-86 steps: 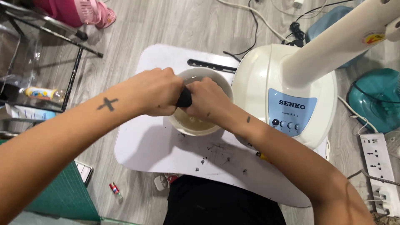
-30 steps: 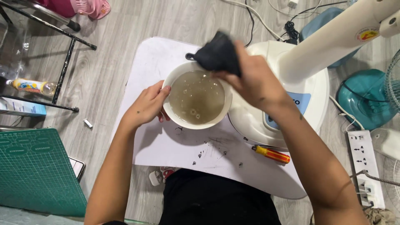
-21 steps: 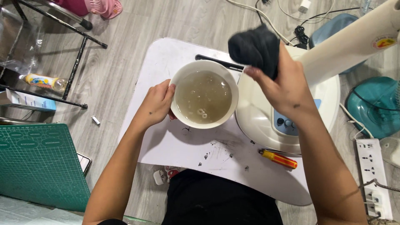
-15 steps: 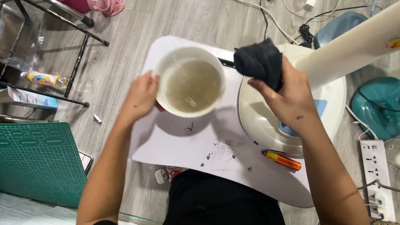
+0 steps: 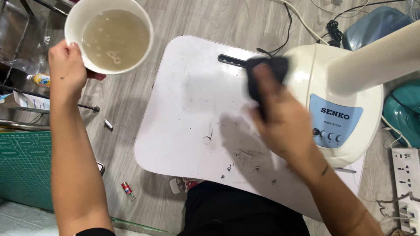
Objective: Cleaning the base and motor housing of an electric fan using a cloth and a bowl of liquid
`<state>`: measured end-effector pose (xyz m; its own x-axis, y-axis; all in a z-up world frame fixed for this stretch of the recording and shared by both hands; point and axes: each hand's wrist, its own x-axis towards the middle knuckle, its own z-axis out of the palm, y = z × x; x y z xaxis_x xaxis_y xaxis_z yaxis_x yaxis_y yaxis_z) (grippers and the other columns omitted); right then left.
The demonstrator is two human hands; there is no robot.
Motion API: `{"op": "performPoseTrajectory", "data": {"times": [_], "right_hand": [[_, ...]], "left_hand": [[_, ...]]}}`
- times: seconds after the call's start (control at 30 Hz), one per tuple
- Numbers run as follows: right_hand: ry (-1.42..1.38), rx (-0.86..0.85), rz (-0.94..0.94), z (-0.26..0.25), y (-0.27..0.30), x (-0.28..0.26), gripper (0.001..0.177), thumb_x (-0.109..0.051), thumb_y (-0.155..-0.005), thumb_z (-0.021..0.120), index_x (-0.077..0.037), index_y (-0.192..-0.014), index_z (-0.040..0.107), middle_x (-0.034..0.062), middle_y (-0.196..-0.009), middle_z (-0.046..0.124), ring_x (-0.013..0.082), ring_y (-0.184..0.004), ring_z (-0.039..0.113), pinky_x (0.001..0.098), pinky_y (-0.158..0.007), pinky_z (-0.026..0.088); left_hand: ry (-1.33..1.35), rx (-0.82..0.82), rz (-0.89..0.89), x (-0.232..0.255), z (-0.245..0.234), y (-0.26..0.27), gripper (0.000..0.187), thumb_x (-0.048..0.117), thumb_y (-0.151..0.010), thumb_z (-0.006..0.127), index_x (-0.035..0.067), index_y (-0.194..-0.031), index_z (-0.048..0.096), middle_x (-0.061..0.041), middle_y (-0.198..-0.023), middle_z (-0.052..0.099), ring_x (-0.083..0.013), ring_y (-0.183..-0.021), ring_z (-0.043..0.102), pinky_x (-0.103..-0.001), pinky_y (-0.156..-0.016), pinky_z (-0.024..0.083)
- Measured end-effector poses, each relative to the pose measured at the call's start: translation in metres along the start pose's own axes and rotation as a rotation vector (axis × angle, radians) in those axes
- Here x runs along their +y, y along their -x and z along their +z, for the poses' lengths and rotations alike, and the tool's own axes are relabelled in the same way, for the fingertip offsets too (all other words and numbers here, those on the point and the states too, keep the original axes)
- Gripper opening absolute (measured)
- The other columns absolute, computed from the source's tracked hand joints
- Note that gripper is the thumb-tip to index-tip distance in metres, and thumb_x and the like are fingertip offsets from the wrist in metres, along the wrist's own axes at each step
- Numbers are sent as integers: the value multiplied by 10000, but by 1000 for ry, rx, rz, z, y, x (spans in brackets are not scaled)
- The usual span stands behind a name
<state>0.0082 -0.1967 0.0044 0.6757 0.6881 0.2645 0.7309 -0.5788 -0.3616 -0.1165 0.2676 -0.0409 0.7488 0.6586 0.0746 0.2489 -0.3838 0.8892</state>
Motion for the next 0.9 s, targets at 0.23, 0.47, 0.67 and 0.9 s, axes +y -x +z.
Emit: {"op": "performPoseTrajectory", "data": {"times": [0.23,0.47,0.67,0.9], "right_hand": [[148,-221,-117,27,34,-10,846,-598,-865,659,-227,-1581,404,335,-1614,170,561,-1482,170,672,-1163,199],[-209,-255,-7,9,53,-8,687,-393,-833,740,-156,-1449,551,327,-1631,181,573,-1504,148,712,-1138,244],[-445,-228,179,-25,85,9,550,-248,-813,684,-136,-1345,604,211,-1636,315,423,-1511,323,622,-1201,315],[-300,91,271,-44,106,47,511,-73,-991,450,159,-1437,361,359,-1486,275,525,-1461,323,639,-1263,305]], "left_hand": [[-28,160,-173,-102,8,-18,345,81,-1032,313,-35,-1117,627,-96,-851,688,-157,-502,666,-238,-393,589],[-368,381,-204,-260,38,-21,328,163,-1032,452,-80,-1057,672,-233,-941,725,-366,-768,692,-466,-689,552],[41,378,-503,-257,62,5,306,178,-1060,363,-21,-1169,568,-153,-1039,684,-214,-635,711,-292,-463,667],[120,397,-563,-269,65,11,317,155,-1059,345,-41,-1223,533,-166,-1093,667,-215,-657,730,-264,-490,700]]}}
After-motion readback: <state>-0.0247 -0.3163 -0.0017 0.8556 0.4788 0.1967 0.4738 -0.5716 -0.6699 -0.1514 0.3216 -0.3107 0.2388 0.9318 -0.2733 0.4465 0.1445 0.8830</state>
